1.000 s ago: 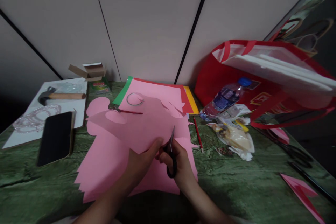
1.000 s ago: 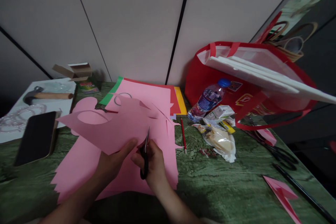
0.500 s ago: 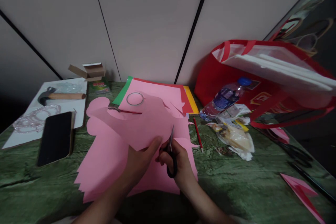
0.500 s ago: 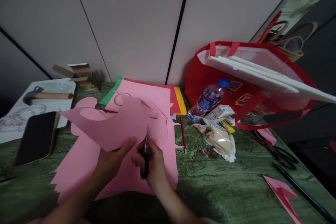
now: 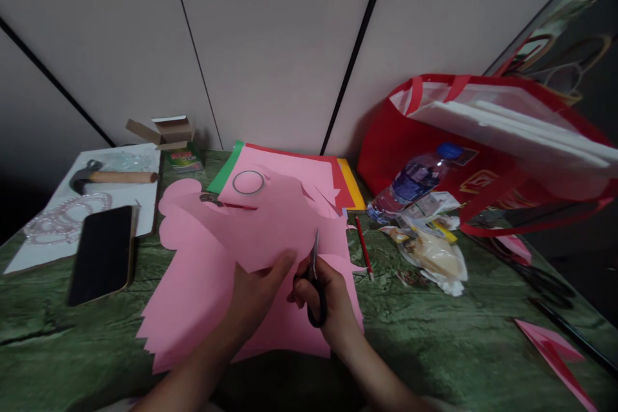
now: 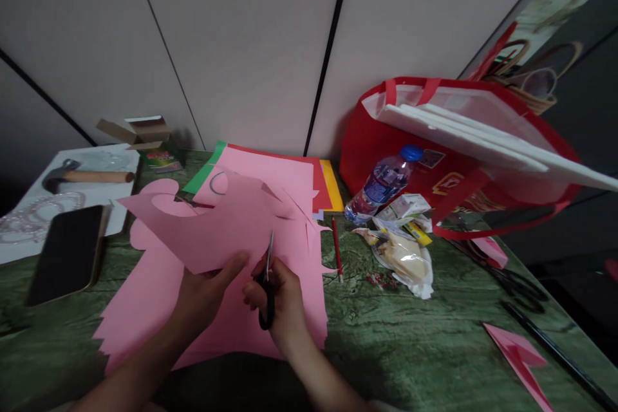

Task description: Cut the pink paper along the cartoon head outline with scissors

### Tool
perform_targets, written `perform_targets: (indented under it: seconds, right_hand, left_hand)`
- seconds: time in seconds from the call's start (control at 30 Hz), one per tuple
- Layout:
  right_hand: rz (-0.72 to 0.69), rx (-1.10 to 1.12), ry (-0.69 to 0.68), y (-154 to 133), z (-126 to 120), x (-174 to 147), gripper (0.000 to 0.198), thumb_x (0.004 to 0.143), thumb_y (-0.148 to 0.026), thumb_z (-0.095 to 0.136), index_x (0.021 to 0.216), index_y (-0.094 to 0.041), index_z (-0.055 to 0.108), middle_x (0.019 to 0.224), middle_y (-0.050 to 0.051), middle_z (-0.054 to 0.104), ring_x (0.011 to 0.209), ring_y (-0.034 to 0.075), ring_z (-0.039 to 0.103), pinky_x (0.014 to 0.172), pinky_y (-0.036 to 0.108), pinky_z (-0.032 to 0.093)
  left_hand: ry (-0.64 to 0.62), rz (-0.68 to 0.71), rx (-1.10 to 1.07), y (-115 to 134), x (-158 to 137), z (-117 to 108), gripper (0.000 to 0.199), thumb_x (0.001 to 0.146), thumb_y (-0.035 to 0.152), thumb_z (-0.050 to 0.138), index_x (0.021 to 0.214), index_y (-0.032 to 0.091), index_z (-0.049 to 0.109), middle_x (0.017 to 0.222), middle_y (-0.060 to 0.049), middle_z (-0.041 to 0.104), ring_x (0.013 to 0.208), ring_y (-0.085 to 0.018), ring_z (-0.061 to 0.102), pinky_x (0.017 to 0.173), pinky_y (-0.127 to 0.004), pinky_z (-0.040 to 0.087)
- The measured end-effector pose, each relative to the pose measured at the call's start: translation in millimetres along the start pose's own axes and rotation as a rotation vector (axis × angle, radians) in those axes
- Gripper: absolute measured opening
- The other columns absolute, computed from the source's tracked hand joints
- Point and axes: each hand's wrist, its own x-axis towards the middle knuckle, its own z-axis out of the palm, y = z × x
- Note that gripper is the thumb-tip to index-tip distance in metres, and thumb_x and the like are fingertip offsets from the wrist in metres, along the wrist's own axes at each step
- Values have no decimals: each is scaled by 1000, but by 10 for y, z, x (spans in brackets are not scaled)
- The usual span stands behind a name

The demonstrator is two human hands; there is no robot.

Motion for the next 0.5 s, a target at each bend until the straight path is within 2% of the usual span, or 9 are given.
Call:
perform_targets:
  seconds: [0.23,0.5]
  right_hand:
    - [4,-15,14,-4,9,-2,13,62,-22,62,65,-19,49,47,-8,51,42,9,50,40,19,40]
    - [18,-8,24,26,5,3,13,63,-22,61,66,-19,49,46,-10,49,40,8,51,40,18,40]
  left_hand:
    - [-38,18,-57,33,16,5,12,69,26,66,71,16,61,49,4,61,39,-12,54,39,-22,45]
    - [-29,24,-64,-18,23,-2,13,69,26,67,71,15,61,54,3,62,46,-13,57,41,-22,45]
